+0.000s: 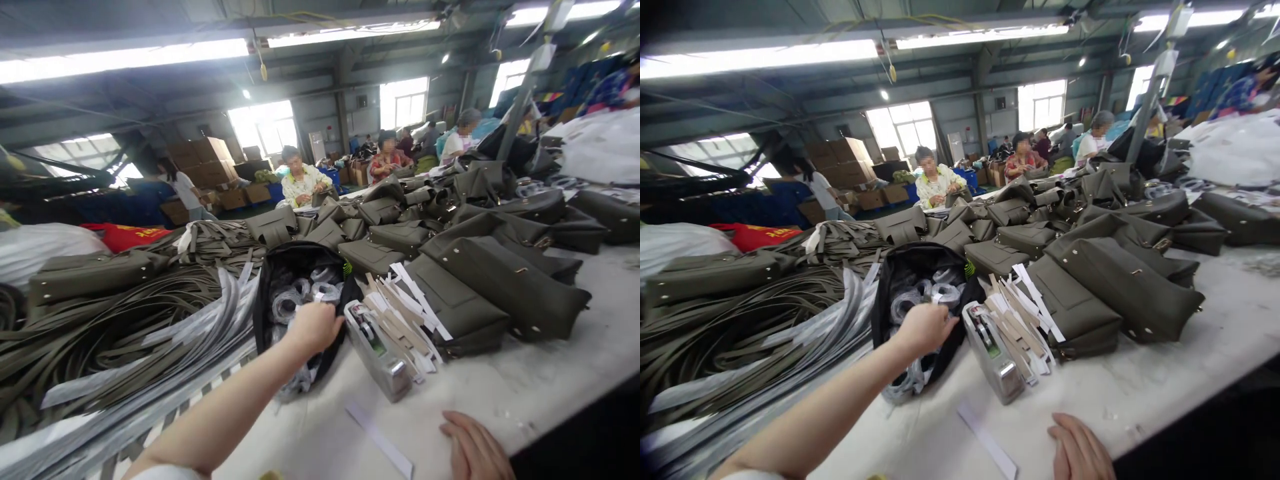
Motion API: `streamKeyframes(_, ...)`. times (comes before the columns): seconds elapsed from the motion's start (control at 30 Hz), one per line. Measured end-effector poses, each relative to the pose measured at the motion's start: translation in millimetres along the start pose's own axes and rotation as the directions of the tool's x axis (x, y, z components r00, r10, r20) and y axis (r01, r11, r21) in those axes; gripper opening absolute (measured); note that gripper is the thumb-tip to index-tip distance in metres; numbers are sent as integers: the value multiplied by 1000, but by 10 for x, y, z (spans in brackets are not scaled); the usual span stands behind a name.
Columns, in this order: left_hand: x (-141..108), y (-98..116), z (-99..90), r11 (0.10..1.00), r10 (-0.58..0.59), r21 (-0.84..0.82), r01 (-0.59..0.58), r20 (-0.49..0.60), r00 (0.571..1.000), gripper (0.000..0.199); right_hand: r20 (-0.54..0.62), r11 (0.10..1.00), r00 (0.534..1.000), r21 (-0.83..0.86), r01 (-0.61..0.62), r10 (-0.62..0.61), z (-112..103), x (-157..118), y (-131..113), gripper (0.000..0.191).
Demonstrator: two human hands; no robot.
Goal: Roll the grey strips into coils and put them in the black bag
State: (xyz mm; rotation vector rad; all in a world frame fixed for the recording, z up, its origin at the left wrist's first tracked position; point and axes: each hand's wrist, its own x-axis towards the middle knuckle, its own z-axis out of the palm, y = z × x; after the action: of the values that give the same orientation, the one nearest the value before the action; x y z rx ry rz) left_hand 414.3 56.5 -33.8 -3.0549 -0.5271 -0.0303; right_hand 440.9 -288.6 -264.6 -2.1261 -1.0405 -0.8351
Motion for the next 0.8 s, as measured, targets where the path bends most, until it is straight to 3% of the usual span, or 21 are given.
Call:
streamKeyframes(0.03,-161,116,124,999,-44,32,41,88,995,40,-8,1000,1000,13,-11,11,-7,18,-22,22)
streamKeyframes(0.1,-406,247,359,993,-108,65,99,166,980,33,-19,999,999,35,-31,32,-10,40,-62,22)
streamKeyframes(0.23,-605,222,639,986,-157,84,145,162,974,20,-4,997,998,44,-59,59,-3,47,-96,20)
streamKeyframes(0.33,-619,122,609,989,-129,80,121,100,987,18,6,997,997,35,-73,73,3,43,-99,19)
streamKeyframes(0.53,-596,4,156,997,-22,70,31,-130,991,23,-8,996,996,4,-92,92,34,44,-108,19)
streamKeyframes(0.6,-602,24,89,998,30,62,-19,-176,984,23,-5,996,996,1,-94,94,43,40,-109,19)
streamKeyframes(0.67,-643,78,145,996,85,36,-80,-177,981,21,3,996,996,-5,-92,92,46,33,-102,18)
streamKeyframes(0.8,-877,197,465,983,150,-89,-163,-139,979,4,10,997,997,-14,-78,78,39,19,-69,18)
